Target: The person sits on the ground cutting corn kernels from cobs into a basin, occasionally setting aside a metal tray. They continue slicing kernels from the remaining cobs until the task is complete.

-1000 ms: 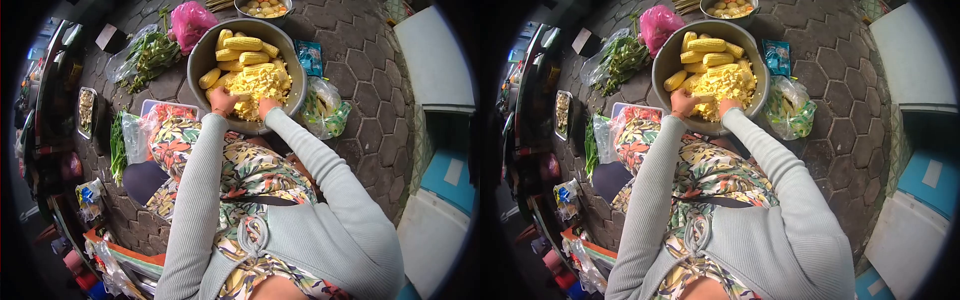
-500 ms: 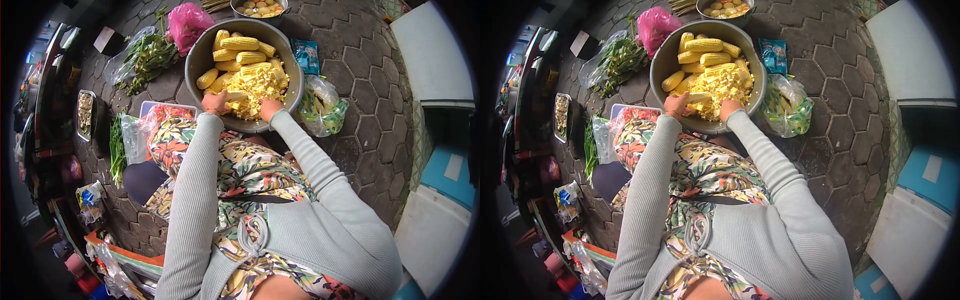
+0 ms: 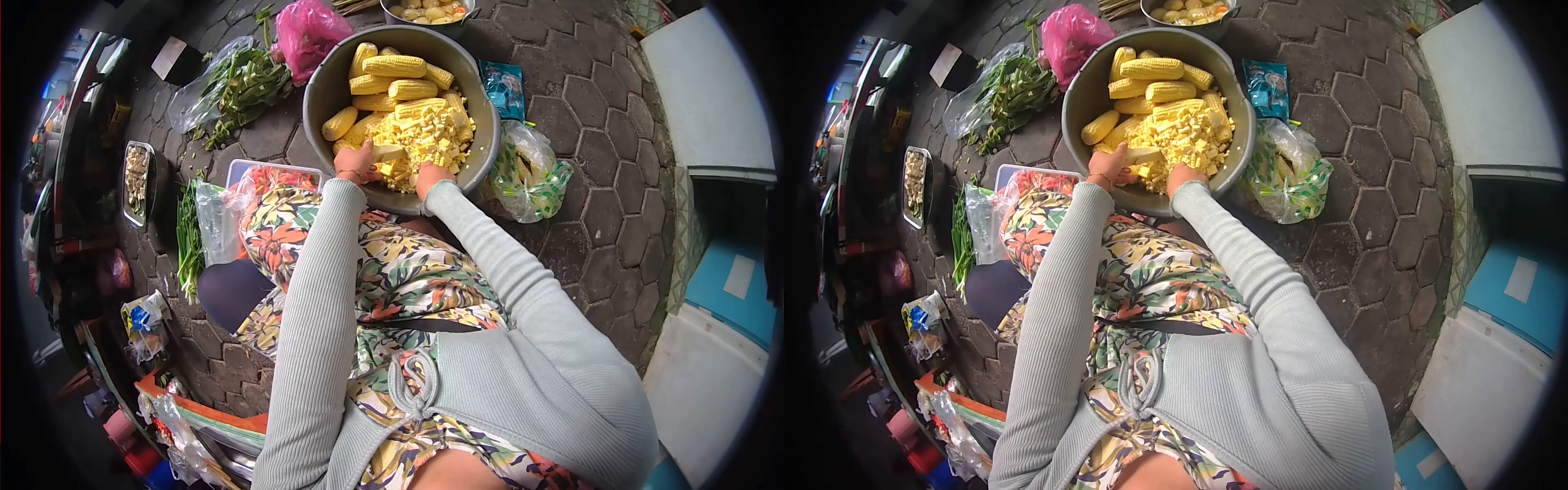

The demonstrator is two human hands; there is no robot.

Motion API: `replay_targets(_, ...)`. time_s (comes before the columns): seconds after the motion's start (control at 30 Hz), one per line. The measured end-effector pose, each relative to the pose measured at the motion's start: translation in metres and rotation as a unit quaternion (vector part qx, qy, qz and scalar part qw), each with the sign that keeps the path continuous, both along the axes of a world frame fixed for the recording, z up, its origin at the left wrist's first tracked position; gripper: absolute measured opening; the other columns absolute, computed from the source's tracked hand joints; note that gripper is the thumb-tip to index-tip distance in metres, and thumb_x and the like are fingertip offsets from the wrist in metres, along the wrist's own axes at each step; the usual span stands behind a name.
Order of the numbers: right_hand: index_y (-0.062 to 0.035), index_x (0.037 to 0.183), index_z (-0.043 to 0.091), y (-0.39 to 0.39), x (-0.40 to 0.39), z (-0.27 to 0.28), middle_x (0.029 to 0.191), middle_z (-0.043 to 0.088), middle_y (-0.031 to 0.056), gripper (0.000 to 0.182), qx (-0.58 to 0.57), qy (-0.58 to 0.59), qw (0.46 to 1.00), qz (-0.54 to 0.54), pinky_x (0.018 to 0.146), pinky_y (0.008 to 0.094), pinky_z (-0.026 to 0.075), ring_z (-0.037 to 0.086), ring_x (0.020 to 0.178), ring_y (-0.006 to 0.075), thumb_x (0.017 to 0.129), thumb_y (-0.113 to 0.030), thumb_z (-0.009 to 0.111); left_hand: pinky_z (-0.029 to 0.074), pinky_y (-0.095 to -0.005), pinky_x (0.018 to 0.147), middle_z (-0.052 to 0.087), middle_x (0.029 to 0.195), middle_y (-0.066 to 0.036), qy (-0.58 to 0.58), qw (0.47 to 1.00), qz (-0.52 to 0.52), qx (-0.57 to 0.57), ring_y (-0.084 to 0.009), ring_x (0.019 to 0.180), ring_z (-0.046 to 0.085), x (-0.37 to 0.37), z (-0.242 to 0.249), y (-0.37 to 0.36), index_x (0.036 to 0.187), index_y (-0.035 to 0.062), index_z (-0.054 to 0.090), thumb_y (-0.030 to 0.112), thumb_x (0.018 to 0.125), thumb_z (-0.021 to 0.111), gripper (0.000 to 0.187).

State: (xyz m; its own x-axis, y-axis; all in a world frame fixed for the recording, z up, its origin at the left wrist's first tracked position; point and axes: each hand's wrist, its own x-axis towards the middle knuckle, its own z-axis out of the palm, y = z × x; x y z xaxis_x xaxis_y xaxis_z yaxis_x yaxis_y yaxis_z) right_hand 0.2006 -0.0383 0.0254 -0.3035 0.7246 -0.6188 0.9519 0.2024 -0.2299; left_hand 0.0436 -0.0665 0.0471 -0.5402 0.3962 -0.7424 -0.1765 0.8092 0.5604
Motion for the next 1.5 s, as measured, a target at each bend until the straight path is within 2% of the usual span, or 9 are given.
replay_targets(0.13,-0.0026,0.103,0.053,0.012,-0.006,-0.006,0.103,0.057,0.0163,0.03,-0.003,-0.025,1.0,0.01,0.079,0.0346,0.046,0.056,0.096,0.0261,0.085,-0.018,0.036,0.051,-0.0309,0.041,0.059,0.069,-0.017,-0.026,1.0,0.004,0.013,-0.0261,0.05,0.06,-0.003,-0.013,0.001,0.081,-0.0107,0.054,0.036,0.077,0.056,0.047)
replay_targets(0.23,-0.0034,0.104,0.054,0.016,-0.005,0.006,0.104,0.057,0.0151,0.031,0.0,-0.051,0.997,0.058,0.079,0.0354,0.045,0.056,0.097,0.026,0.084,-0.018,0.036,0.052,-0.0295,0.046,0.059,0.075,-0.015,0.288,0.929,-0.23,0.047,-0.0231,0.06,0.061,-0.011,-0.028,0.0,0.09,-0.0028,0.057,0.031,0.072,0.063,0.038)
replay_targets(0.33,-0.0034,0.106,0.053,0.02,0.004,-0.001,0.103,0.058,0.014,0.032,0.012,-0.024,0.999,0.045,0.079,0.0365,0.045,0.056,0.095,0.0269,0.083,-0.018,0.036,0.051,-0.0301,0.051,0.06,0.077,-0.016,0.211,0.941,-0.221,0.142,-0.022,0.063,0.061,-0.006,-0.01,-0.007,0.09,-0.0008,0.059,0.025,0.062,0.071,0.041)
replay_targets(0.37,-0.003,0.104,0.052,0.021,0.007,-0.005,0.099,0.058,0.0162,0.03,0.015,-0.021,0.998,0.053,0.078,0.0384,0.045,0.057,0.092,0.028,0.083,-0.018,0.035,0.05,-0.0297,0.056,0.061,0.077,-0.016,0.307,0.891,-0.287,0.171,-0.0195,0.063,0.06,-0.012,-0.023,-0.009,0.088,0.0001,0.061,0.022,0.052,0.077,0.044)
replay_targets(0.47,-0.0031,0.102,0.049,0.009,0.012,0.021,0.095,0.059,0.0183,0.028,0.03,0.036,0.999,0.026,0.076,0.0397,0.045,0.058,0.089,0.0291,0.084,-0.017,0.034,0.048,-0.0286,0.057,0.061,0.074,-0.016,0.351,0.87,-0.31,0.153,-0.0179,0.063,0.06,-0.007,-0.011,-0.009,0.085,-0.0003,0.062,0.021,0.051,0.078,0.043)
replay_targets(0.93,-0.0034,0.101,0.051,0.013,-0.004,-0.012,0.095,0.059,0.0163,0.028,0.031,-0.033,0.999,0.026,0.074,0.039,0.046,0.058,0.089,0.0271,0.086,-0.015,0.03,0.047,-0.0318,0.065,0.061,0.072,-0.019,0.301,0.904,-0.279,0.122,-0.0259,0.069,0.06,-0.002,0.001,-0.007,0.075,-0.0024,0.061,0.026,0.052,0.074,0.039)
replay_targets(1.13,0.0001,0.103,0.049,0.03,0.019,0.0,0.095,0.059,0.0178,0.029,0.044,-0.028,0.994,0.1,0.076,0.0388,0.046,0.057,0.09,0.0299,0.084,-0.017,0.035,0.05,-0.0298,0.048,0.059,0.061,-0.014,0.158,0.979,-0.125,0.005,-0.0223,0.047,0.059,0.004,0.013,-0.005,0.068,-0.0095,0.057,0.027,0.067,0.064,0.037)
replay_targets(1.23,0.0005,0.102,0.047,0.021,0.026,0.016,0.093,0.059,0.019,0.029,0.038,-0.011,0.995,0.094,0.076,0.0394,0.045,0.057,0.088,0.0317,0.083,-0.019,0.036,0.05,-0.0276,0.043,0.06,0.064,-0.016,0.054,0.995,-0.072,0.034,-0.0223,0.048,0.061,0.004,0.01,-0.003,0.074,-0.0108,0.055,0.029,0.071,0.061,0.04)
replay_targets(1.5,-0.0022,0.104,0.047,-0.003,0.008,0.014,0.092,0.06,0.0168,0.028,0.037,0.02,0.999,0.03,0.076,0.0396,0.044,0.058,0.089,0.0291,0.086,-0.019,0.033,0.051,-0.0316,0.04,0.059,0.065,-0.017,-0.019,0.998,-0.038,0.035,-0.027,0.049,0.06,0.008,0.016,-0.001,0.082,-0.0117,0.05,0.03,0.077,0.055,0.042)
